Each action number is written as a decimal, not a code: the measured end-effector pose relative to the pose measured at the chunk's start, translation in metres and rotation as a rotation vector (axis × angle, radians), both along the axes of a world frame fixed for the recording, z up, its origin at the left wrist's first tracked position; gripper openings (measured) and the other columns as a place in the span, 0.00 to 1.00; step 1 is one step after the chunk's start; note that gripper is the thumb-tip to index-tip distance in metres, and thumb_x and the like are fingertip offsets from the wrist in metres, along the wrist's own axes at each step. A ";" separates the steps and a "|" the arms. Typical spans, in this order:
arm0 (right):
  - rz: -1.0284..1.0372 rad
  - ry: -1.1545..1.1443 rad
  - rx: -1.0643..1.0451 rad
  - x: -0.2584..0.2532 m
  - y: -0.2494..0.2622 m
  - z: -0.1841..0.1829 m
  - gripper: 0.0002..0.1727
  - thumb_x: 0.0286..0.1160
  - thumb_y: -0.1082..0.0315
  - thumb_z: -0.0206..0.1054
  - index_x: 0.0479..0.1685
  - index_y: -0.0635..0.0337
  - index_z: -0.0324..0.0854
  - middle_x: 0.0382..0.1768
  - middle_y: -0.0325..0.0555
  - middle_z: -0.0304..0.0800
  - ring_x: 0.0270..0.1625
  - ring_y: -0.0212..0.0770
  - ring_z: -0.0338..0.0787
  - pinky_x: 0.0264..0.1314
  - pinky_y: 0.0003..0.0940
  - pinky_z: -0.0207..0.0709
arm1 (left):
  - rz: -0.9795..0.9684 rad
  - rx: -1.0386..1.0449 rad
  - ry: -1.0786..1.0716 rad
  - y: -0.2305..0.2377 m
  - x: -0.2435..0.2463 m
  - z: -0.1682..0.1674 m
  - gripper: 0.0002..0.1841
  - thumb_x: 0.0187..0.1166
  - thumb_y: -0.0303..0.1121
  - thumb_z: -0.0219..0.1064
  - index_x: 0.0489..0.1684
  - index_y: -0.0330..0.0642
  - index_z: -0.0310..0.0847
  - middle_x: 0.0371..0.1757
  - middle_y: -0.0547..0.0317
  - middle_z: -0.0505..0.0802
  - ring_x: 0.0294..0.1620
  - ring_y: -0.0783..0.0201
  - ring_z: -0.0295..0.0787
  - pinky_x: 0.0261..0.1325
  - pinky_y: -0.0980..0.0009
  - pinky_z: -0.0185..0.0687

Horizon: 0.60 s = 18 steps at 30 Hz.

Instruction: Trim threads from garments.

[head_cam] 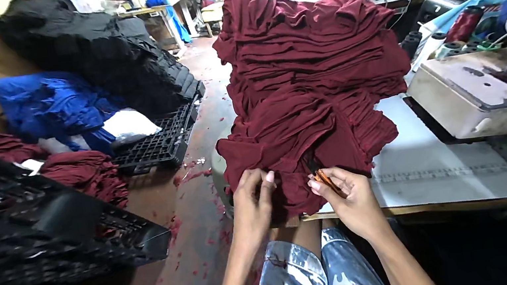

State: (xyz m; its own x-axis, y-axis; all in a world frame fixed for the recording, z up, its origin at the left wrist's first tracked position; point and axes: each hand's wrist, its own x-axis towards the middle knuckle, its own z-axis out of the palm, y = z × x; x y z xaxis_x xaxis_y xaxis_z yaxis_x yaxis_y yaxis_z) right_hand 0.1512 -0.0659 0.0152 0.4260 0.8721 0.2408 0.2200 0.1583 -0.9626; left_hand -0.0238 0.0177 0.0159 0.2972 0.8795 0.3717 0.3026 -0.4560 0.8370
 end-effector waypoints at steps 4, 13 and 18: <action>0.020 -0.028 0.027 0.001 0.000 -0.004 0.09 0.71 0.69 0.73 0.47 0.61 0.90 0.37 0.38 0.94 0.39 0.27 0.92 0.45 0.22 0.88 | 0.039 0.082 0.048 -0.005 -0.002 -0.004 0.12 0.85 0.37 0.62 0.36 0.42 0.86 0.39 0.62 0.89 0.38 0.71 0.88 0.43 0.69 0.88; 0.020 -0.020 0.015 0.003 -0.001 -0.002 0.10 0.70 0.70 0.72 0.48 0.63 0.89 0.39 0.41 0.95 0.42 0.29 0.95 0.48 0.24 0.90 | 0.029 0.120 0.179 -0.014 0.012 -0.002 0.06 0.77 0.36 0.71 0.35 0.44 0.89 0.48 0.59 0.89 0.45 0.64 0.89 0.46 0.60 0.88; 0.027 -0.005 0.022 0.002 0.001 -0.004 0.10 0.70 0.71 0.72 0.47 0.63 0.89 0.38 0.40 0.96 0.41 0.28 0.94 0.47 0.23 0.89 | -0.014 0.049 0.084 -0.009 -0.005 -0.003 0.09 0.81 0.39 0.67 0.40 0.43 0.86 0.46 0.60 0.89 0.44 0.68 0.88 0.47 0.66 0.88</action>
